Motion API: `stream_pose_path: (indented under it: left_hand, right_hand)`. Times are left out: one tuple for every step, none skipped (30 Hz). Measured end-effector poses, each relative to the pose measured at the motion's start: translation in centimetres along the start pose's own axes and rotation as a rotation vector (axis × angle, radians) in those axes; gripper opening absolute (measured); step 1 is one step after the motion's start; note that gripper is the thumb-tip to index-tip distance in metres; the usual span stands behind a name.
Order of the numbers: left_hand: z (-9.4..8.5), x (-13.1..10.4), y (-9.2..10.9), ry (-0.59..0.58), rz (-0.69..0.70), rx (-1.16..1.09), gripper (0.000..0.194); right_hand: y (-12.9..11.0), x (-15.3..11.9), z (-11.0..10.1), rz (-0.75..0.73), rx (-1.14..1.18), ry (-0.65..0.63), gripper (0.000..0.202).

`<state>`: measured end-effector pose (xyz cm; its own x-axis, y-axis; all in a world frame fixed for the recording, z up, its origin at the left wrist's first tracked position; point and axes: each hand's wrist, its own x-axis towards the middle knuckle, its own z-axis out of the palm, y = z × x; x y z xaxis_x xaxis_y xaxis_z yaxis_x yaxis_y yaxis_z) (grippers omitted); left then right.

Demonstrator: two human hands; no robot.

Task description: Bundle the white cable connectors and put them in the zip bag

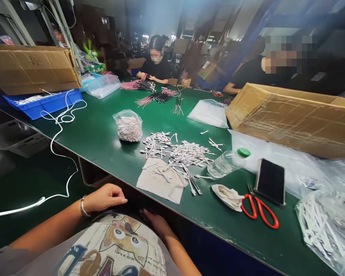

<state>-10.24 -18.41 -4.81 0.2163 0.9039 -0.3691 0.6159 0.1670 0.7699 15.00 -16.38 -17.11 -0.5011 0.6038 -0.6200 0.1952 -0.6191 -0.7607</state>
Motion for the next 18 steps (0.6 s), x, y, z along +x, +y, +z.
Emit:
stream_pose_path:
  left_hand:
    - [-0.8,0.5,1.7,0.079,0.092,0.01,0.043]
    - [-1.6,1.3,3.2,0.169,0.167,0.053,0.04]
    - [-2.5,2.2,4.5,0.257,0.246,0.122,0.034]
    - [-3.3,3.3,5.6,0.334,0.317,0.212,0.026]
    - [-4.1,4.5,6.4,0.382,0.364,0.333,0.024]
    - [-4.9,5.9,7.1,0.399,0.385,0.474,0.029]
    - [-5.6,7.4,7.6,0.39,0.365,0.606,0.034]
    - [-6.2,8.9,8.1,0.38,0.318,0.709,0.035]
    - [-6.7,10.4,8.5,0.368,0.298,0.747,0.035]
    - [-7.2,11.8,9.0,0.352,0.285,0.774,0.034]
    - [-7.6,13.3,9.5,0.336,0.277,0.792,0.032]
    - [-7.9,14.7,10.1,0.32,0.27,0.809,0.03]
    - [-8.3,16.1,10.7,0.305,0.257,0.826,0.028]
    - [-8.6,17.4,11.3,0.294,0.237,0.842,0.026]
    - [-8.9,18.8,11.9,0.284,0.212,0.853,0.024]
    - [-9.2,20.1,12.5,0.274,0.181,0.862,0.026]
    - [-9.4,21.3,13.0,0.265,0.145,0.87,0.031]
    - [-9.6,22.4,13.4,0.253,0.108,0.875,0.033]
  right_hand:
    - [0.4,-0.2,-0.5,-0.006,0.001,0.002,0.072]
    - [0.7,-0.7,-1.0,-0.012,0.003,0.007,0.076]
    - [0.9,-1.4,-1.6,-0.021,-0.008,0.021,0.077]
    - [1.0,-2.3,-2.3,-0.031,-0.032,0.042,0.077]
    - [0.8,-3.5,-2.9,-0.045,-0.069,0.068,0.075]
    - [0.5,-4.8,-3.5,-0.067,-0.153,0.099,0.07]
    - [0.0,-6.2,-4.0,-0.091,-0.241,0.126,0.065]
    - [-0.6,-7.6,-4.4,-0.118,-0.31,0.137,0.061]
    - [-1.3,-8.9,-4.7,-0.12,-0.342,0.111,0.058]
    - [-2.1,-10.2,-4.9,-0.117,-0.341,0.085,0.056]
    - [-3.0,-11.2,-5.0,-0.12,-0.332,0.051,0.054]
    - [-3.7,-12.1,-5.1,-0.126,-0.321,0.058,0.052]
    - [-4.4,-12.9,-5.1,-0.127,-0.301,0.072,0.05]
    - [-5.1,-13.4,-5.2,-0.128,-0.277,0.101,0.048]
    - [-5.7,-13.9,-5.2,-0.135,-0.258,0.139,0.047]
    - [-6.2,-14.3,-5.3,-0.146,-0.242,0.171,0.046]
    - [-6.6,-14.6,-5.5,-0.16,-0.231,0.201,0.045]
    - [-7.1,-14.9,-5.6,-0.173,-0.225,0.228,0.044]
